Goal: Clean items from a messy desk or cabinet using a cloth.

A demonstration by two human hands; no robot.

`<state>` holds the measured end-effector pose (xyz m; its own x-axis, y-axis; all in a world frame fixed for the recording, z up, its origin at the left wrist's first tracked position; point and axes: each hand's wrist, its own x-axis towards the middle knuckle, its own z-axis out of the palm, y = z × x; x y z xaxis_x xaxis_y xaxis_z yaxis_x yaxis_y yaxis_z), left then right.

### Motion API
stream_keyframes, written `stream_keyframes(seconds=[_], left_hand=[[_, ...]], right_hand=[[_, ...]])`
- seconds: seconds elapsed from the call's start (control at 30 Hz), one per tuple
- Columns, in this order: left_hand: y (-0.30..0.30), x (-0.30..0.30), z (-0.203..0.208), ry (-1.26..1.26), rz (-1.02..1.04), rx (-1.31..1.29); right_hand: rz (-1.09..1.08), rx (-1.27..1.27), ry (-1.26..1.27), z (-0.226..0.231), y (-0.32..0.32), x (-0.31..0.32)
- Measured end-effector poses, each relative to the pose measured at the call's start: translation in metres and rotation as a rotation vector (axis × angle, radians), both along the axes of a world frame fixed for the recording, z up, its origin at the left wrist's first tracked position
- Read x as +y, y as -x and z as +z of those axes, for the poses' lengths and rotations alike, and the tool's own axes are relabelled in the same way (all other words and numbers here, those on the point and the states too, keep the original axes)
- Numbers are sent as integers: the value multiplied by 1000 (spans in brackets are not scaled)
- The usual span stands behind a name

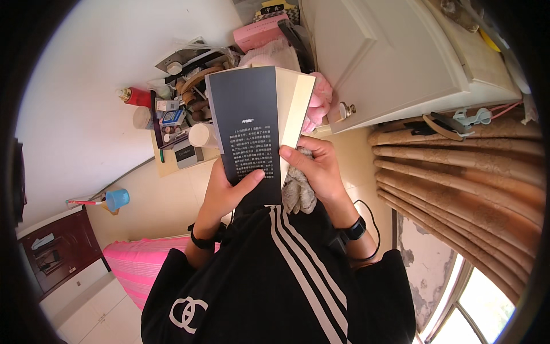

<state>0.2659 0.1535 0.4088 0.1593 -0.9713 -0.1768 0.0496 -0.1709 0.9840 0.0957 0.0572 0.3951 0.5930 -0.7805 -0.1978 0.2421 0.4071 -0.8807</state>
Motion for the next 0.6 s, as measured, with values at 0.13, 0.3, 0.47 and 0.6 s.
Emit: stream_keyframes(seconds=[0.13, 0.3, 0.47, 0.6], left_hand=[[-20, 5, -3, 62, -44, -109], [-7, -11, 25, 359, 568, -212], [-1, -2, 32, 244, 77, -562], [12, -1, 32, 232, 132, -554]], right_hand=[[-15, 78, 31, 7, 7, -1], [-29, 50, 3, 6, 9, -7], [-37, 99, 26, 13, -3, 4], [-46, 71, 54, 10, -7, 8]])
